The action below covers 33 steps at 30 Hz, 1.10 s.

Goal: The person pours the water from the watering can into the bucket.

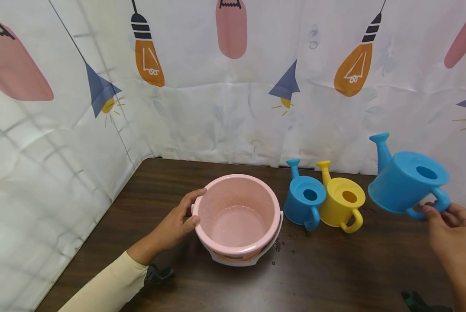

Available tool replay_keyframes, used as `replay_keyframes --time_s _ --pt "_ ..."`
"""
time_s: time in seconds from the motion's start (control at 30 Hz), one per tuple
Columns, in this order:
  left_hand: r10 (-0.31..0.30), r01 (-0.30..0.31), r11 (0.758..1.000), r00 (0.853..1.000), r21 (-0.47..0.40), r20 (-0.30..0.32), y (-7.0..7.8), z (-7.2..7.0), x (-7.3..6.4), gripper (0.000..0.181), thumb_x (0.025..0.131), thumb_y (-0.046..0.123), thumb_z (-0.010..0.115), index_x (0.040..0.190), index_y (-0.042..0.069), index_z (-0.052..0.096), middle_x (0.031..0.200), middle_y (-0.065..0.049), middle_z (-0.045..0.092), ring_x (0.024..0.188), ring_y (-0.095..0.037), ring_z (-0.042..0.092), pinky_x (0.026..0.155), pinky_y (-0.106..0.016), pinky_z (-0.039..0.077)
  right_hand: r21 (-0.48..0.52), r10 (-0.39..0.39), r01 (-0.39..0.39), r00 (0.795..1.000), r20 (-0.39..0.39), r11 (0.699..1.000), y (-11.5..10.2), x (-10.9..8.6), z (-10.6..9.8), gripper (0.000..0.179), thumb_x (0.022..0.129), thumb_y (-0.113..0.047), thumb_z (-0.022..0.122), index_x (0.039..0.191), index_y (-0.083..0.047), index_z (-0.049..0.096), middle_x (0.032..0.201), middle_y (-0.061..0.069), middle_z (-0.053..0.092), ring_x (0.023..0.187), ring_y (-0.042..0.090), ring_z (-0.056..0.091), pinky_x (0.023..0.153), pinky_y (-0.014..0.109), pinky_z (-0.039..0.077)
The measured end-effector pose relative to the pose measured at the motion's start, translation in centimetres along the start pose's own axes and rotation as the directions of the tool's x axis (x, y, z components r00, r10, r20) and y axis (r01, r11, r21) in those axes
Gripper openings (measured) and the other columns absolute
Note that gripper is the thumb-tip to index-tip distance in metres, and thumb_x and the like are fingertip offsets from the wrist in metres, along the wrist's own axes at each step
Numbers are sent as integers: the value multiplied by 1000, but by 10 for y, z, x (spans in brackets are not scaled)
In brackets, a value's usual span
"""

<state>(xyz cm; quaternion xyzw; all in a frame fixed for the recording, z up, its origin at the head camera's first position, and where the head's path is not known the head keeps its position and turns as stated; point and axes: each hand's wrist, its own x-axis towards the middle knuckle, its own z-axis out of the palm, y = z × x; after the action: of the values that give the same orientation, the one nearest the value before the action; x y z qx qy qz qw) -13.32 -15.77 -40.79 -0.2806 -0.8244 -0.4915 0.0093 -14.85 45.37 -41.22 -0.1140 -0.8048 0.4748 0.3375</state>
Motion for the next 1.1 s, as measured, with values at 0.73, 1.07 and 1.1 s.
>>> replay_keyframes --time_s 0.73,1.07,1.1 --pt "-19 19 1000 1000 6 3 4 -1 -1 65 101 41 56 158 28 29 140 -7 53 112 -23 60 90 -40 51 -443 331 -215 921 204 871 -33 -25 16 62 111 -28 38 149 20 27 136 48 43 105 57 55 74 48 50" --pt "5 -5 1000 1000 1 -1 3 0 0 65 101 43 56 158 26 30 136 -7 56 108 -21 61 88 -38 52 -517 296 -165 938 181 840 -27 -33 22 54 109 -25 48 139 20 43 117 43 58 86 53 62 65 49 49" --pt "6 -6 1000 1000 1 -1 3 0 0 65 101 43 56 158 26 30 136 -7 56 108 -21 61 88 -38 52 -517 304 -172 935 183 839 -26 -34 23 56 109 -26 48 140 20 42 120 43 57 93 56 61 68 52 49"
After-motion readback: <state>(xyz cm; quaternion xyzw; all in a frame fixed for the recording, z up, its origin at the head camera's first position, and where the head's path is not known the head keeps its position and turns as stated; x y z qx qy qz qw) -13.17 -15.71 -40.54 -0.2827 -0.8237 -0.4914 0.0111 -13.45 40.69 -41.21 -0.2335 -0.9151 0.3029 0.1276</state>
